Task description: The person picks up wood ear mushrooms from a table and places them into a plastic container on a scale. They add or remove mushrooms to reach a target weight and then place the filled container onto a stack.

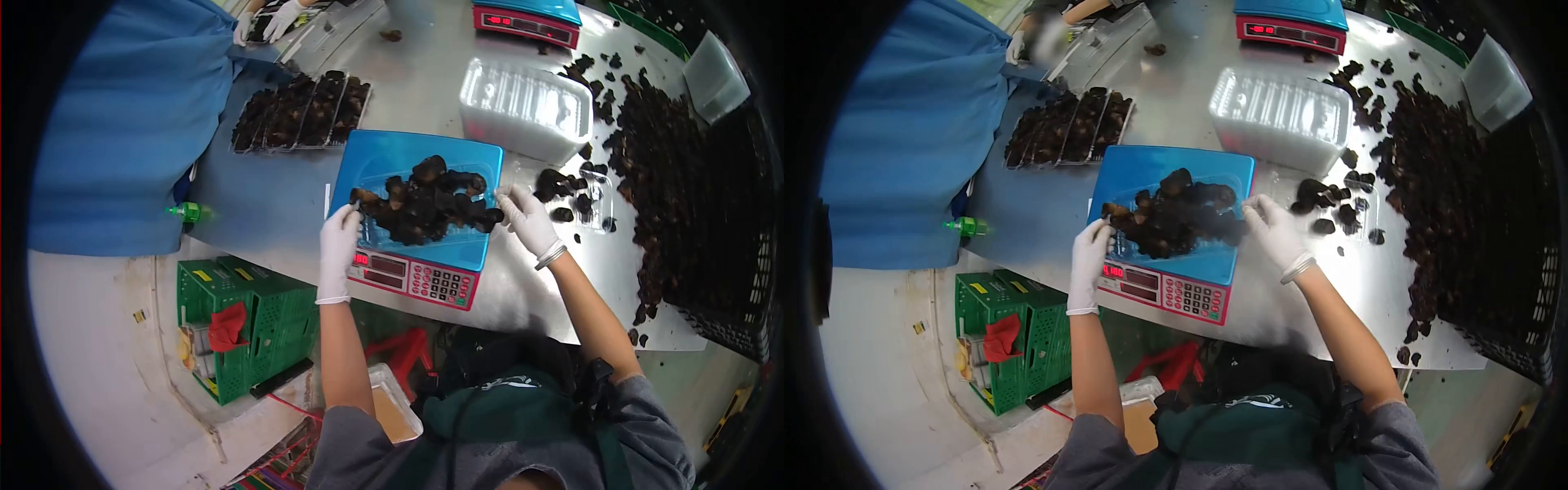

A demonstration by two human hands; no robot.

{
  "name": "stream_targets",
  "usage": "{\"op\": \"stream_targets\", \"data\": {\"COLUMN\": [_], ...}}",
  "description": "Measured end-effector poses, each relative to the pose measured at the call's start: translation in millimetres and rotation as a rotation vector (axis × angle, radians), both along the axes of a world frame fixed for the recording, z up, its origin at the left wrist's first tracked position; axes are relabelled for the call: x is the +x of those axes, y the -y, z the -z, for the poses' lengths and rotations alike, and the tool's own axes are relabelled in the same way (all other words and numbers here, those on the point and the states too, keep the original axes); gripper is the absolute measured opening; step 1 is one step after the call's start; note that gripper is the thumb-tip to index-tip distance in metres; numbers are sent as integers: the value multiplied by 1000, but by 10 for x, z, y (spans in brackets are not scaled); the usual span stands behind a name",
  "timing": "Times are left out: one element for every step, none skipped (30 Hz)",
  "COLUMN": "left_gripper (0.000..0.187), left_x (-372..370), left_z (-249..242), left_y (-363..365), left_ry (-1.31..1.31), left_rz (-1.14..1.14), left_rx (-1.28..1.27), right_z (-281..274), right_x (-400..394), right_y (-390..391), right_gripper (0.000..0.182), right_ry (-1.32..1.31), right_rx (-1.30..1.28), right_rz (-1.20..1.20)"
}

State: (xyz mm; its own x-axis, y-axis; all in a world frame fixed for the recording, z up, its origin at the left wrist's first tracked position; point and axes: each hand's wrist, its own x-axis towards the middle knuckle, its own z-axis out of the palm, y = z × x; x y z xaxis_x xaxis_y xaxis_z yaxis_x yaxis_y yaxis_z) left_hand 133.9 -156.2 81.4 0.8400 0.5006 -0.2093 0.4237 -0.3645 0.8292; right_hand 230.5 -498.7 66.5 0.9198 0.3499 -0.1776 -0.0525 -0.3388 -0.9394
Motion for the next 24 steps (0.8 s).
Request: {"op": "stream_targets", "data": {"left_gripper": [23, 20, 21, 22, 23, 25, 27, 28, 29, 29, 30, 30, 30, 30, 30, 31, 30, 30, 30, 29, 29, 30, 30, 30], "left_x": [8, 9, -4, -12, -36, -76, -89, -110, -124, -146, -166, -190, -212, -220, -228, -239, -249, -253, -265, -304, -359, -416, -479, -582], "left_z": [-31, -92, -117, -122, -116, -118, -171, -237, -285, -287, -276, -267, -272, -279, -268, -244, -215, -182, -152, -117, -131, -173, -206, -143], "left_y": [26, 51, 14, -61, -134, -222, -331, -391, -459, -521, -578, -622, -647, -651, -647, -632, -599, -566, -569, -596, -621, -658, -716, -825], "left_ry": [-42, -19, -23, -31, -42, -8, -86, -116, -143, -152, -160, -167, -160, -152, -143, -114, -99, -82, -63, -24, -29, -30, -28, -18], "left_rz": [-13, -44, -48, -55, -65, -79, -43, -50, -54, -68, -82, -95, -97, -96, -94, -117, -121, -124, -124, -145, -185, -225, -267, -308], "left_rx": [-58, -144, -181, -222, -266, -312, -306, -313, -317, -308, -299, -291, -309, -326, -342, -360, -379, -397, -415, -400, -399, -397, -391, -399], "right_z": [-68, -159, -268, -298, -306, -298, -296, -328, -309, -298, -296, -371, -404, -451, -477, -466, -451, -443, -435, -419, -414, -467, -403, -312], "right_x": [46, 112, 178, 277, 383, 478, 573, 652, 722, 769, 803, 809, 822, 822, 821, 821, 824, 839, 909, 1006, 1054, 1038, 1111, 1167], "right_y": [-42, -100, -177, -243, -299, -358, -441, -508, -547, -580, -616, -664, -694, -741, -795, -855, -911, -972, -1065, -1179, -1285, -1456, -1614, -1818], "right_gripper": [28, 29, 30, 32, 34, 35, 37, 40, 36, 36, 36, 36, 37, 38, 40, 40, 40, 40, 39, 38, 38, 37, 38, 37], "right_ry": [22, 68, 51, 123, 191, 188, 192, 197, 233, 209, 187, 85, 20, -24, -67, -34, -2, 34, 56, 75, 93, 156, 255, 280], "right_rx": [-47, -78, -144, -187, -231, -277, -315, -342, -351, -373, -397, -415, -397, -373, -350, -344, -335, -326, -389, -454, -518, -536, -502, -470], "right_rz": [3, -19, -39, -99, -164, -215, -267, -316, -359, -358, -358, -333, -346, -328, -308, -307, -304, -301, -371, -439, -506, -504, -572, -600]}}
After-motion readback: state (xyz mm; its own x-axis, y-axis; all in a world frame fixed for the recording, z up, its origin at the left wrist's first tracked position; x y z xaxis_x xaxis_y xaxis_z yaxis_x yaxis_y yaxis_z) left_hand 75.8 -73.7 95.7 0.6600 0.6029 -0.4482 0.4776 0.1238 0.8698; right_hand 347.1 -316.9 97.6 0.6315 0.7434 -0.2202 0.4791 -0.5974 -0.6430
